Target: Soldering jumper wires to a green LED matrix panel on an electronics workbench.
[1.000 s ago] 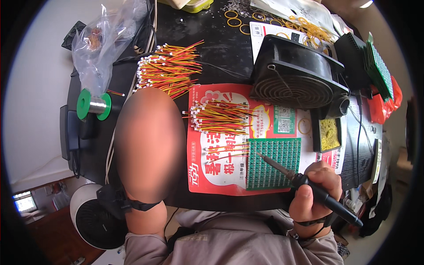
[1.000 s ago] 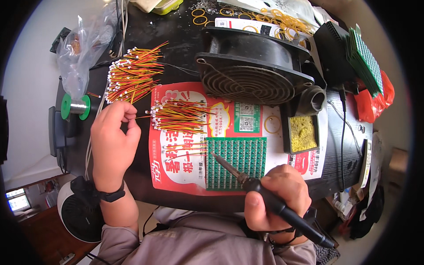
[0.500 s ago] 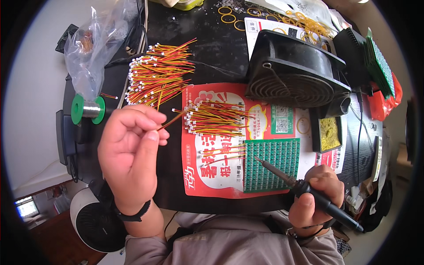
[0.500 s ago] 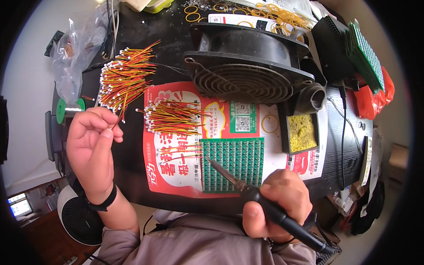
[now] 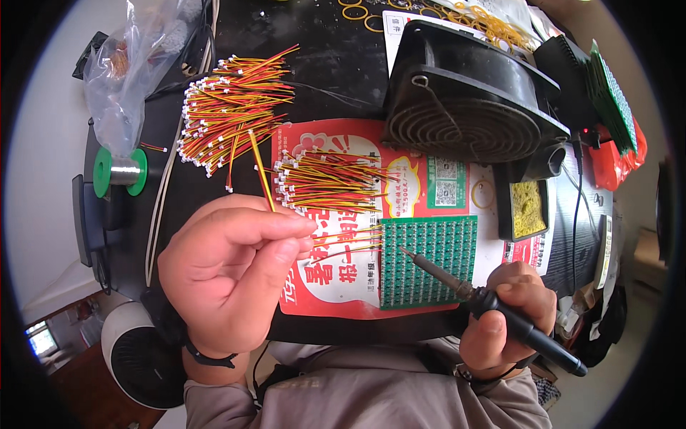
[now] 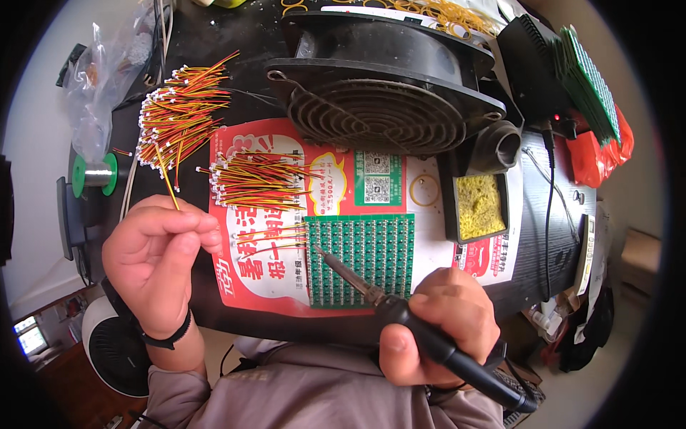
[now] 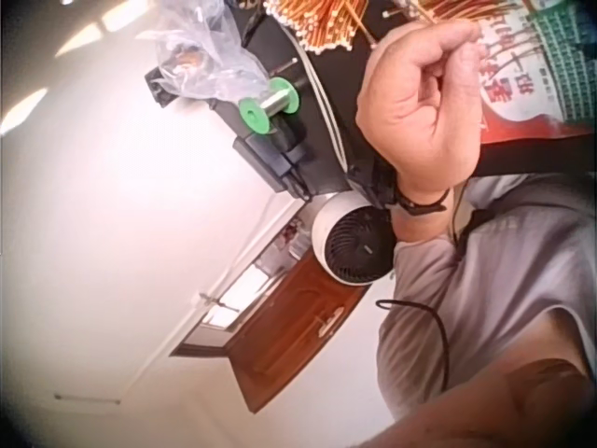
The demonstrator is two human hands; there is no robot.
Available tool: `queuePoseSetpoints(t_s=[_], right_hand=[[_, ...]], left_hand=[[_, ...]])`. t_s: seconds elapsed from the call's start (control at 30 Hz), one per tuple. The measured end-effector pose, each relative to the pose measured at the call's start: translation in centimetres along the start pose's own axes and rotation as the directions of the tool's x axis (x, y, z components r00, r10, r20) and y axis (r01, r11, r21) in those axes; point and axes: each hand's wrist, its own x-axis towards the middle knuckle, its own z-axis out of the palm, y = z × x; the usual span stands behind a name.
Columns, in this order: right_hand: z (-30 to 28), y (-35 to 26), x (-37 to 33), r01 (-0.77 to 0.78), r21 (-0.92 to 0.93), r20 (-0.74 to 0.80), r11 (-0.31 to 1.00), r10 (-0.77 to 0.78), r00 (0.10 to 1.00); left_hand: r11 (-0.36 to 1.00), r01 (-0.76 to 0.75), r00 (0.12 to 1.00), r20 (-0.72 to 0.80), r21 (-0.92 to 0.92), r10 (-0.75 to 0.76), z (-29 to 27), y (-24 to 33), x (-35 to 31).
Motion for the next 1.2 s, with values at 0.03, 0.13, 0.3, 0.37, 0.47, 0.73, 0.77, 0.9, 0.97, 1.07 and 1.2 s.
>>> queuePoseSetpoints(t_s=[0.03,0.13,0.3,0.37,0.47,0.73,0.77,0.9,0.97,1.07,1.2], right_hand=[[0.1,0.0,0.0,0.0,-0.003,-0.008,1.0,0.0,1.0],[0.1,0.1,0.1,-0.005,0.005,-0.002,1.0,0.005,1.0],[-0.1,0.2,0.2,-0.021,0.02,0.033,1.0,0.021,0.999],[-0.2,0.3,0.2,-0.011,0.026,0.045,1.0,0.01,0.999],[-0.1,0.3,0.4,-0.006,0.022,0.069,1.0,0.004,0.998],[-0.2,0.1,0.6,-0.007,0.006,0.108,1.0,0.007,0.994],[-0.2,0.1,0.6,-0.009,0.002,0.112,1.0,0.008,0.994],[-0.3,0.0,0.7,-0.015,-0.014,0.131,1.0,0.016,0.991],[-0.2,0.0,0.7,-0.02,-0.027,0.135,0.999,0.023,0.991],[-0.2,0.0,0.8,-0.024,-0.037,0.144,0.999,0.029,0.989],[-0.1,-0.1,1.0,-0.026,-0.02,0.158,0.999,0.029,0.987]], left_hand=[[0.999,0.006,1.0,0.014,0.035,-0.007,0.2,0.0,0.0],[0.997,0.049,0.999,0.002,-0.056,-0.049,0.7,-0.5,-0.4],[0.99,0.081,0.99,0.108,0.114,-0.094,1.6,-0.3,-0.3],[0.959,-0.063,0.971,0.24,0.276,-0.006,1.0,-0.3,-0.1],[0.926,-0.146,0.964,0.26,0.349,0.053,1.3,0.4,0.1],[0.797,-0.36,0.932,0.236,0.485,0.277,3.2,0.0,-1.6],[0.794,-0.366,0.926,0.271,0.485,0.262,3.0,-0.1,-1.4],[0.777,-0.39,0.906,0.358,0.495,0.227,2.5,-0.7,-1.3],[0.771,-0.402,0.903,0.354,0.494,0.244,2.8,-1.3,-1.3],[0.732,-0.436,0.895,0.339,0.524,0.29,3.4,-1.8,-1.5],[0.679,-0.468,0.882,0.352,0.566,0.315,3.7,-1.8,-1.8]])
